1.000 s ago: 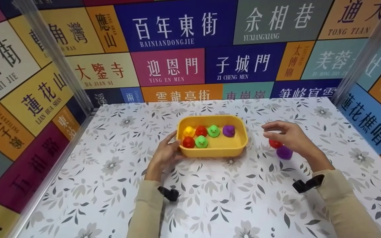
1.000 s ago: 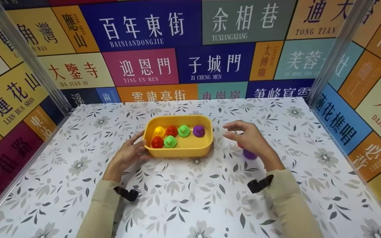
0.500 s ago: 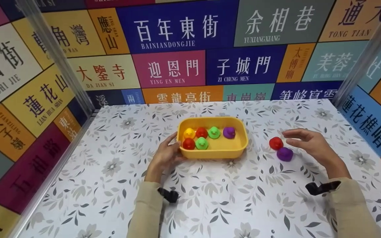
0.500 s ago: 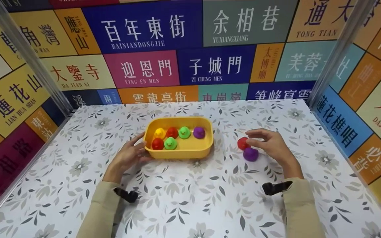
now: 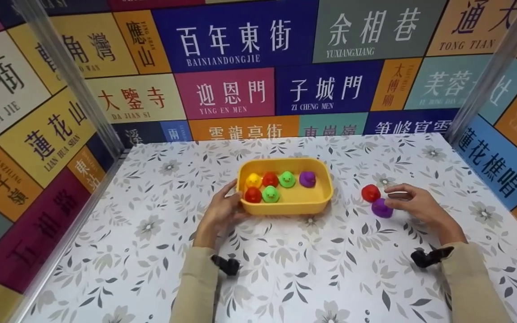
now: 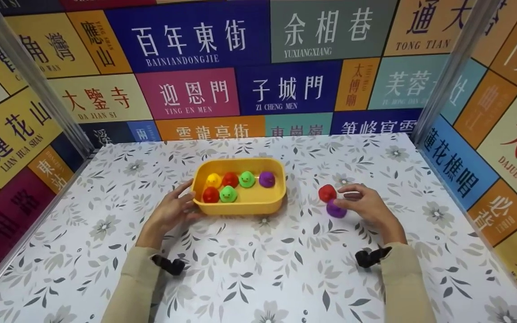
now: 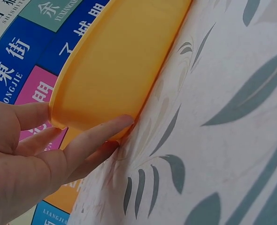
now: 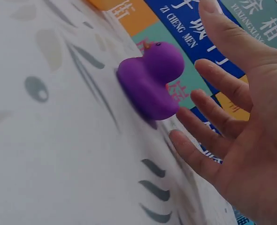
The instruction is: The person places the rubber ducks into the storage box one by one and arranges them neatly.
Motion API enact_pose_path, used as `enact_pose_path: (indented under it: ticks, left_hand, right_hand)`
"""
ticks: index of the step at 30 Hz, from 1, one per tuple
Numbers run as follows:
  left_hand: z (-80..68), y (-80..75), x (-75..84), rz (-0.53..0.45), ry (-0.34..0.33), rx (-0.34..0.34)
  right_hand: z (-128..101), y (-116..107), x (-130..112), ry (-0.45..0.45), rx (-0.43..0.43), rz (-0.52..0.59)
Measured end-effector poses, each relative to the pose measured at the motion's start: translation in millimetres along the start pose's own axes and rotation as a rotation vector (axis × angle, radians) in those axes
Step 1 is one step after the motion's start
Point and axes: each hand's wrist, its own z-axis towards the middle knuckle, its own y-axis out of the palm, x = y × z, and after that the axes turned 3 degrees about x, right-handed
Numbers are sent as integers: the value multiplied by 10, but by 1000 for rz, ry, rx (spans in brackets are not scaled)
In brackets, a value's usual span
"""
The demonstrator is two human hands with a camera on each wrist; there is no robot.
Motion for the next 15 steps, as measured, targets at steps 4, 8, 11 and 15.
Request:
enact_pose_path:
  ticks: [4, 8, 11, 15]
  left_hand:
    - [2, 6, 9, -15, -6, -9]
    - [11, 0, 6, -23, -6, -2]
    - [11, -6, -8, 1, 22, -3]
    - [-3, -5, -22, 49, 60, -2]
  right_hand:
    - [20, 26, 20, 13, 5, 11]
    - [24, 54, -3, 3, 13, -2]
    - [22, 81, -28, 19, 5, -16]
    - [21, 126, -39, 24, -3, -64]
